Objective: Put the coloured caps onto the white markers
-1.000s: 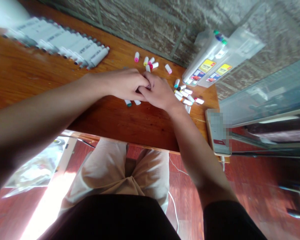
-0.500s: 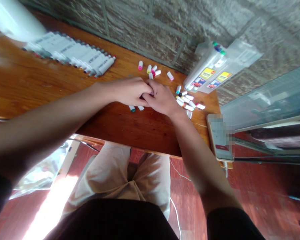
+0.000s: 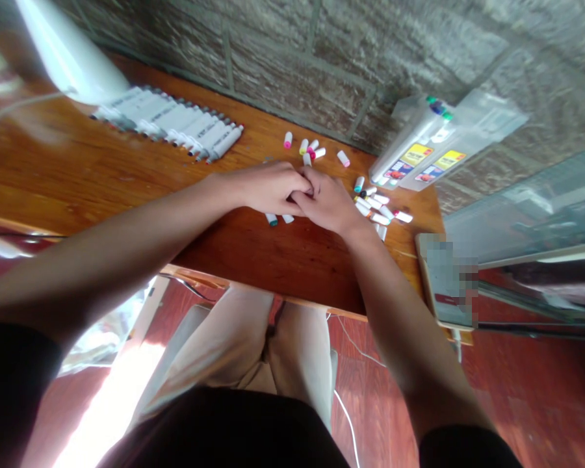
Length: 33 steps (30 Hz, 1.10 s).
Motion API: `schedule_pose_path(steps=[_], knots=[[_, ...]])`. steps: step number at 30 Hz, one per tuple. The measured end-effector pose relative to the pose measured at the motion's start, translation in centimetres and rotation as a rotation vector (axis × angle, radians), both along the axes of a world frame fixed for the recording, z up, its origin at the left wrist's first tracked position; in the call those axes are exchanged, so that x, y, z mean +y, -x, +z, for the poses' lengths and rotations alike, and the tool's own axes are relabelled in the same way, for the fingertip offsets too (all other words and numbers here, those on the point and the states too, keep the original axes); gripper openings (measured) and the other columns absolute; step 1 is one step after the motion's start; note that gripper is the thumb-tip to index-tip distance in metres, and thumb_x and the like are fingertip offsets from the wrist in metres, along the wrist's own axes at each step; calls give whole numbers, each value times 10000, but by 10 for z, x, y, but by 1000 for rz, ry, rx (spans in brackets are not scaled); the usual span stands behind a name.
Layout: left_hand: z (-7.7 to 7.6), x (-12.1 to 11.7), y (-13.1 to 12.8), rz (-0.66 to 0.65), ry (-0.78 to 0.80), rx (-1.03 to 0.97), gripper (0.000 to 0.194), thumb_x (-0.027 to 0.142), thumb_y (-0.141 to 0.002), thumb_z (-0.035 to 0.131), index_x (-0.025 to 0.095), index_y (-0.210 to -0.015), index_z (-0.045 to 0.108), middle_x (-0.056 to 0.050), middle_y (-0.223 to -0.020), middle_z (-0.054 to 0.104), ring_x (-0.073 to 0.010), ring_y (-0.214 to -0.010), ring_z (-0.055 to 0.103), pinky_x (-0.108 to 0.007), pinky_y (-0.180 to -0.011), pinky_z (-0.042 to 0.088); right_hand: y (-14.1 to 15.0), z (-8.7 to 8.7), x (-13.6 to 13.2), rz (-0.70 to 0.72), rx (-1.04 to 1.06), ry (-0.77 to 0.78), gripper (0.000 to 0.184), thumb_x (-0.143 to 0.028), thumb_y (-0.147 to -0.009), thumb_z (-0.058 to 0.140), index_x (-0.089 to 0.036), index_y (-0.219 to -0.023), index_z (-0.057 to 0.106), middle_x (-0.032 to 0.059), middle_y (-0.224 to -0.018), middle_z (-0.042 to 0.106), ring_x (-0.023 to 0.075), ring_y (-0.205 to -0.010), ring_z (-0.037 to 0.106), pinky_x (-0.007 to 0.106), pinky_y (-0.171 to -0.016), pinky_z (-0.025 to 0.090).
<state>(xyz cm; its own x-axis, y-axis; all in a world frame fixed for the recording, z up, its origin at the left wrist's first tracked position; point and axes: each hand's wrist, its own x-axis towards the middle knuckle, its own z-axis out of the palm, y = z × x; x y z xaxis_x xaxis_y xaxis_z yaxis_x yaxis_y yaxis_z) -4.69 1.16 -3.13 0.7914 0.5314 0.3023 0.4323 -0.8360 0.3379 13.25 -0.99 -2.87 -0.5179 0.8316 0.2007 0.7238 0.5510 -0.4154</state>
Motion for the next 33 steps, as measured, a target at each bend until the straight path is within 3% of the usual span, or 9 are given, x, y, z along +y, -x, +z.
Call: schedule_pose_path(steps=[9,25,33], knots=[[-3,2,0,-12,4,6,129,246,-817,660,212,-723,742,-11,-657,727,-148,-613,642,-268,-584,355,-1,-2,2,13,14,-1,146,-282,-900,533,-221,-988,633,87,-960,751,289,-928,688,425,-870,528],[-3,4,0,-17,34,-18,143,246,-800,666,210,-661,680,15,-540,639,-124,-532,596,-254,-552,343,0,-2,3,10,-26,1,143,-278,-934,518,-220,-1007,626,95,-988,747,293,-960,679,424,-889,525],[-5,7,0,-23,8,-14,158,265,-806,674,191,-669,696,-32,-659,722,-146,-607,637,-267,-589,383,0,-2,3,22,-50,-25,147,-267,-957,490,-227,-1026,613,85,-999,737,274,-974,669,402,-893,520]])
